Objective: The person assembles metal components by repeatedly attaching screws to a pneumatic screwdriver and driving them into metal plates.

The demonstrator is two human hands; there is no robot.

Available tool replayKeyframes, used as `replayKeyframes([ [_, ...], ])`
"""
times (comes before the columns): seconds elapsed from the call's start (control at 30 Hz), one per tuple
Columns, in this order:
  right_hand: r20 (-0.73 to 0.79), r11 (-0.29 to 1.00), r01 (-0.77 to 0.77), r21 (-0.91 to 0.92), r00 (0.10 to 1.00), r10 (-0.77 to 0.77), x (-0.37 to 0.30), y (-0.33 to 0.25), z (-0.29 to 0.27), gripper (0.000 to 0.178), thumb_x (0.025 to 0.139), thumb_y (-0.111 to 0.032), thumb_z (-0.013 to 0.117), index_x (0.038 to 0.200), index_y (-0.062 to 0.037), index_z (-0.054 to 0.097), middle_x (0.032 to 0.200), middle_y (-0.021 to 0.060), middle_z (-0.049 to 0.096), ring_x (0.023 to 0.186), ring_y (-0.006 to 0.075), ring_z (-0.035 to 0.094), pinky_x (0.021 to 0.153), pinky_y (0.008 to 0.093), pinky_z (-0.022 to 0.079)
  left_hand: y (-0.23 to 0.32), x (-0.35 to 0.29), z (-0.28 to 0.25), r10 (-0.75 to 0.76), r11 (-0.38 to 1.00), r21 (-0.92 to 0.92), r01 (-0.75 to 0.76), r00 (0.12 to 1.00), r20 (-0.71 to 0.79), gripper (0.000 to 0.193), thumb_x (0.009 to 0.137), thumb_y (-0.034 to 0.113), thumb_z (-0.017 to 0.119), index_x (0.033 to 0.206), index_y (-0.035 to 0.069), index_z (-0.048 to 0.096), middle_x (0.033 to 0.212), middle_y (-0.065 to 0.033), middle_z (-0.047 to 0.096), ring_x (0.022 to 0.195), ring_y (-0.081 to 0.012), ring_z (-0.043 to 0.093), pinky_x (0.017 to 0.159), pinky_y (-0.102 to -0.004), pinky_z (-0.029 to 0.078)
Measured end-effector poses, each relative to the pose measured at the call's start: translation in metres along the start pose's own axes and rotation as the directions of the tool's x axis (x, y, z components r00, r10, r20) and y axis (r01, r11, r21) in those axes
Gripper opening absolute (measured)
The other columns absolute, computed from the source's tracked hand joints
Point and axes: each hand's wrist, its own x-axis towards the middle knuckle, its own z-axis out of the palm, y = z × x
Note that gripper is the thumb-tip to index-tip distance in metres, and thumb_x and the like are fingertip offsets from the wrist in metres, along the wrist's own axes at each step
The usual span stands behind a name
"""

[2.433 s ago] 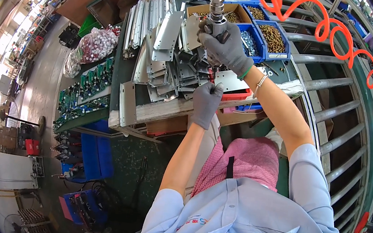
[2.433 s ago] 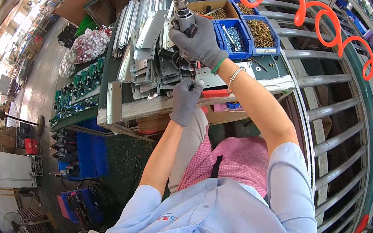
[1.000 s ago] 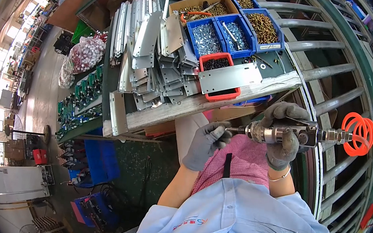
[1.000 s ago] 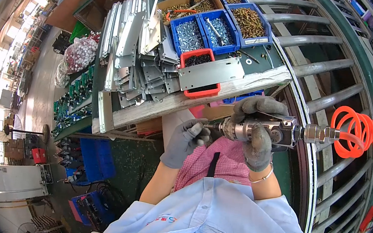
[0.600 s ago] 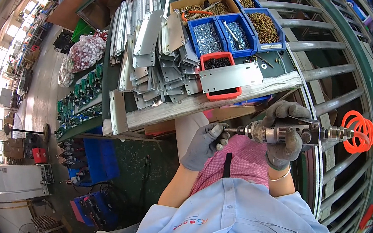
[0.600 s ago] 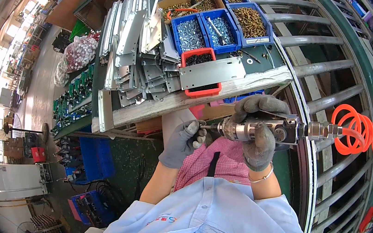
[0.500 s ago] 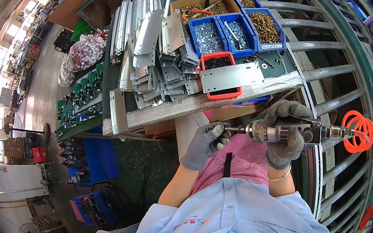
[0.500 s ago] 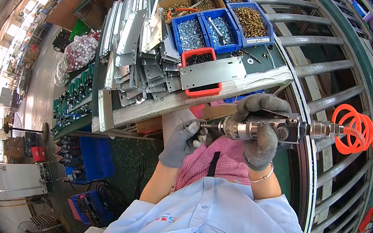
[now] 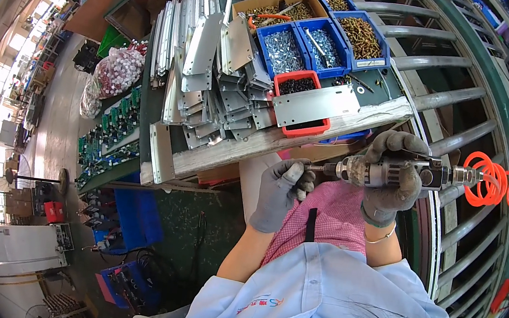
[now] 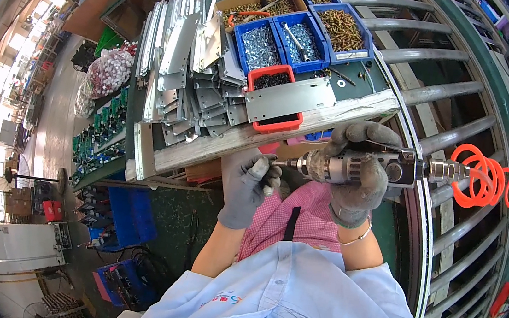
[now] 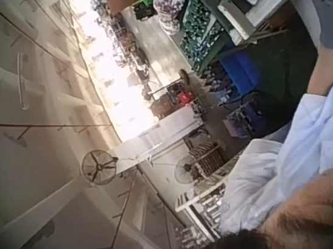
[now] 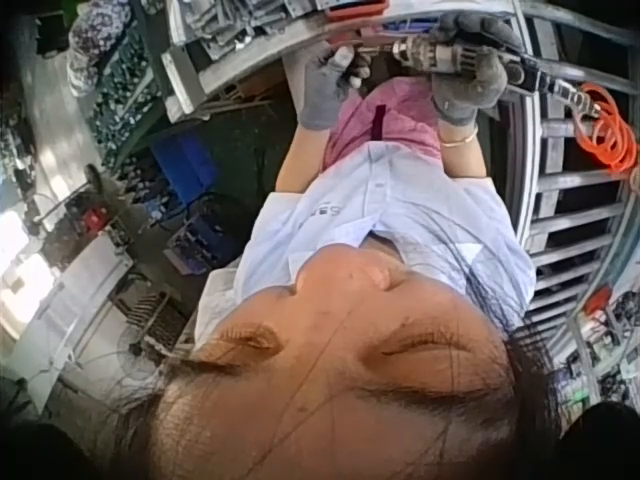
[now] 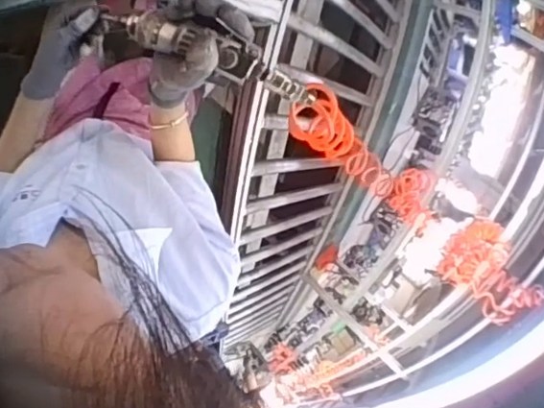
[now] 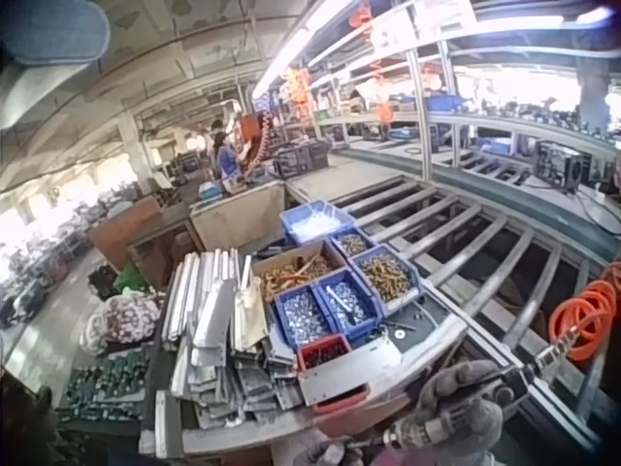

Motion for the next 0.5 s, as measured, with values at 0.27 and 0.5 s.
replayKeyframes([
  [0.27,0.011,0.994,-0.033,0.102,0.999,0.032,0.042,0.025,0.001,0.032,0.086,-0.016,0.059,0.114,-0.004,0.05,0.1,0.0141,0.06,0.088,0.0251,0.061,0.073,0.0363,0.054,0.028,0.038,0.009,0.56,0.278,0.784,-0.555,0.757,0.337,0.035,0.084,0.011,0.061,0.118,0.001,0.058,0.07,-0.0052,0.058,0.055,-0.0082,0.049,0.053,-0.0221,0.042],
  [0.5,0.061,0.986,-0.006,-0.165,0.998,0.016,0.068,0.073,0.02,0.021,0.081,0.001,0.048,0.1,0.0021,0.056,0.087,0.0123,0.062,0.075,0.0183,0.062,0.065,0.0314,0.055,0.06,0.097,-0.008,0.182,-0.031,0.922,-0.387,0.904,0.386,0.038,0.077,0.022,0.057,0.111,0.005,0.061,0.079,-0.0167,0.065,0.075,-0.034,0.064,0.067,-0.043,0.05],
])
